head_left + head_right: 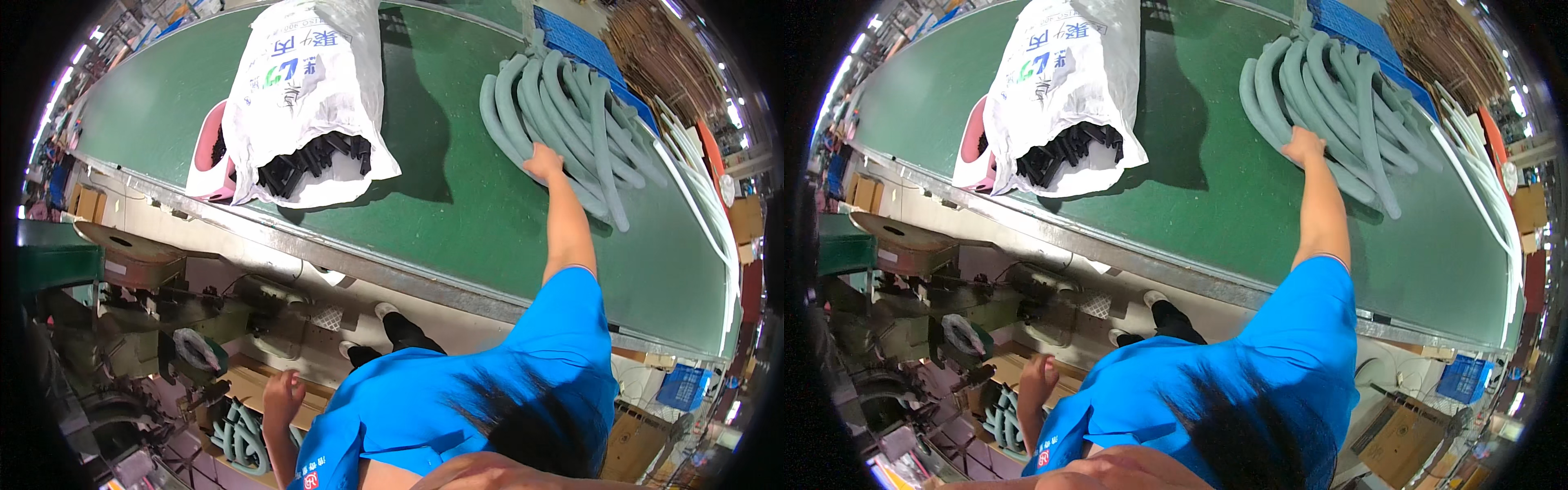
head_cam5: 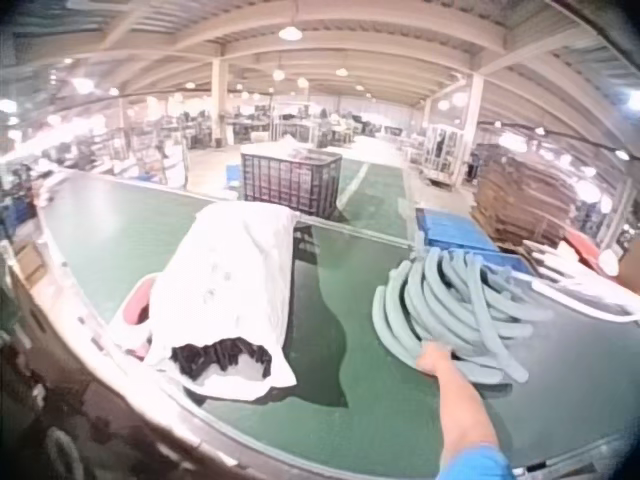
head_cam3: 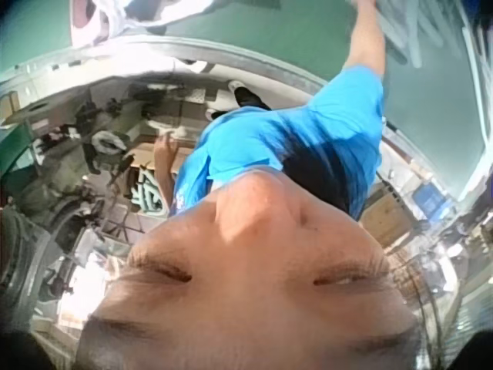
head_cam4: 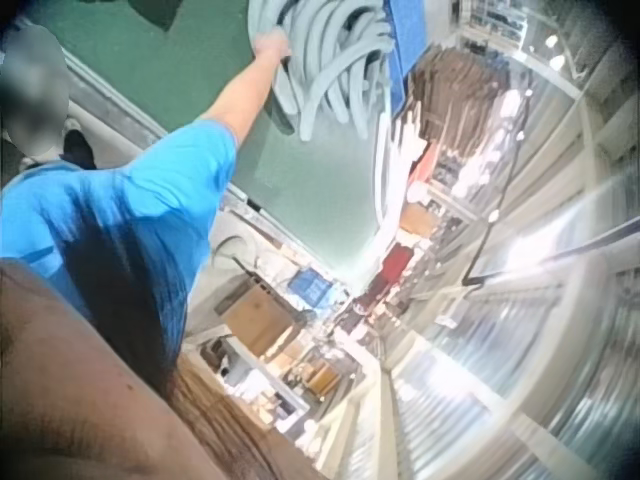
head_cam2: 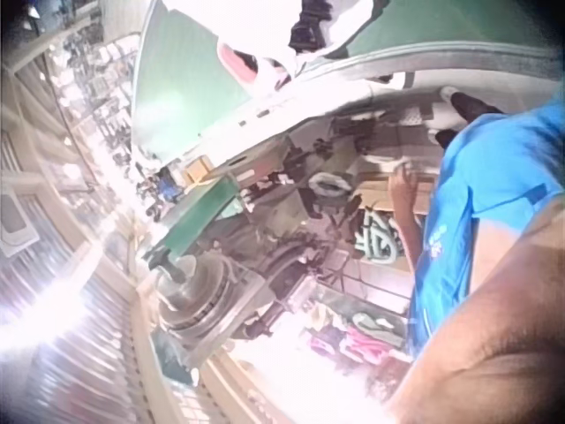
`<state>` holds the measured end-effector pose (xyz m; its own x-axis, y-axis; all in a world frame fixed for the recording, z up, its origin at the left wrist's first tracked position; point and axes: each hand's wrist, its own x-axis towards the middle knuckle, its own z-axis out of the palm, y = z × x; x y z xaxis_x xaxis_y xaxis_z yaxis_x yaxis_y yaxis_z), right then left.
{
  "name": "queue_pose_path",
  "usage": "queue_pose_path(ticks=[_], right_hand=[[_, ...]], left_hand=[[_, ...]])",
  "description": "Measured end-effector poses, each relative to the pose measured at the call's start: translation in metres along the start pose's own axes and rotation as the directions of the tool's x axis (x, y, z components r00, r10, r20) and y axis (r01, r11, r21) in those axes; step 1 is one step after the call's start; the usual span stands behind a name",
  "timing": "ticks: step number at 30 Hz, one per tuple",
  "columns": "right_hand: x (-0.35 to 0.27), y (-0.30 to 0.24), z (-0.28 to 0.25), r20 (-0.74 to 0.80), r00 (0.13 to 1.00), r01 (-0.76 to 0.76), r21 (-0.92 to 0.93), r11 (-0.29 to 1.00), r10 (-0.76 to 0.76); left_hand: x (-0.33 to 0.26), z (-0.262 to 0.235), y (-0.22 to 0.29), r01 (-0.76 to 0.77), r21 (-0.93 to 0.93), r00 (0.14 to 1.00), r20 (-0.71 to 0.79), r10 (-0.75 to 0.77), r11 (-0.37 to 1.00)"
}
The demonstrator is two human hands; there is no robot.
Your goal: The person repeatedly picks up gray foam tubes and black plastic connectors, then inserts the connectors into the tube ends using a machine press. The person handles the parts one at a time and places the assembled units into a cardboard box.
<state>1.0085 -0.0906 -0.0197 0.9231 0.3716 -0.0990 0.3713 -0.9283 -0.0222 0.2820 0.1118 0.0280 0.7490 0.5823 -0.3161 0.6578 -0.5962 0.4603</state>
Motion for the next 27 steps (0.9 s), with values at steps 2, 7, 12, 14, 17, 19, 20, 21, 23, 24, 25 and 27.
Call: queue_pose_path(ticks=[2,7,12,14,17,19,20,21,23,24,25,27], right_hand=[[0.003,-0.016,-0.002,-0.166,0.981,0.156,0.371,0.916,-0.100],[-0.146,-0.135,-0.047,-0.494,0.835,0.489,0.466,0.738,-0.242],[-0.280,-0.199,-0.024,-0.282,0.163,0.971,-0.121,0.204,-0.945],[-0.310,-0.225,-0.010,-0.363,-0.077,0.992,0.062,-0.107,-0.929],[-0.307,-0.270,-0.022,-0.299,-0.220,0.835,0.434,-0.338,-0.929],[-0.271,-0.312,-0.006,-0.295,-0.057,0.790,0.571,-0.224,-0.954],[-0.246,-0.336,0.007,-0.370,0.107,0.761,0.627,-0.164,-0.923],[-0.220,-0.358,0.024,-0.314,0.302,0.802,0.595,0.061,-0.900],[-0.155,-0.390,0.069,-0.428,0.507,0.850,0.393,0.351,-0.749],[-0.127,-0.407,0.075,-0.227,0.568,0.803,0.362,0.473,-0.791],[-0.126,-0.419,0.076,-0.111,0.634,0.739,0.378,0.558,-0.765],[-0.124,-0.446,0.097,-0.113,0.730,0.682,0.179,0.709,-0.674]], left_hand=[[0.028,-0.009,0.017,-0.068,0.022,0.997,0.049,0.067,0.997],[0.093,-0.025,0.086,-0.186,-0.457,0.982,-0.064,0.177,0.870],[0.114,-0.076,0.142,-0.526,-0.802,0.850,-0.500,0.165,0.284],[0.092,-0.123,0.142,-0.549,-0.805,0.747,-0.594,-0.298,0.226],[0.022,-0.156,0.105,-0.513,-0.771,0.791,-0.596,-0.140,0.377],[-0.035,-0.152,0.081,-0.593,-0.741,0.763,-0.642,-0.076,0.316],[-0.058,-0.145,0.095,-0.634,-0.739,0.686,-0.674,-0.276,0.228],[-0.078,-0.141,0.093,-0.547,-0.775,0.722,-0.629,-0.289,0.318],[-0.109,-0.139,0.088,-0.344,-0.803,0.803,-0.520,-0.291,0.487],[-0.121,-0.133,0.096,-0.131,-0.799,0.762,-0.460,-0.456,0.587],[-0.122,-0.130,0.099,-0.048,-0.710,0.751,-0.489,-0.443,0.703],[-0.130,-0.126,0.107,0.126,-0.557,0.726,-0.512,-0.459,0.821]])
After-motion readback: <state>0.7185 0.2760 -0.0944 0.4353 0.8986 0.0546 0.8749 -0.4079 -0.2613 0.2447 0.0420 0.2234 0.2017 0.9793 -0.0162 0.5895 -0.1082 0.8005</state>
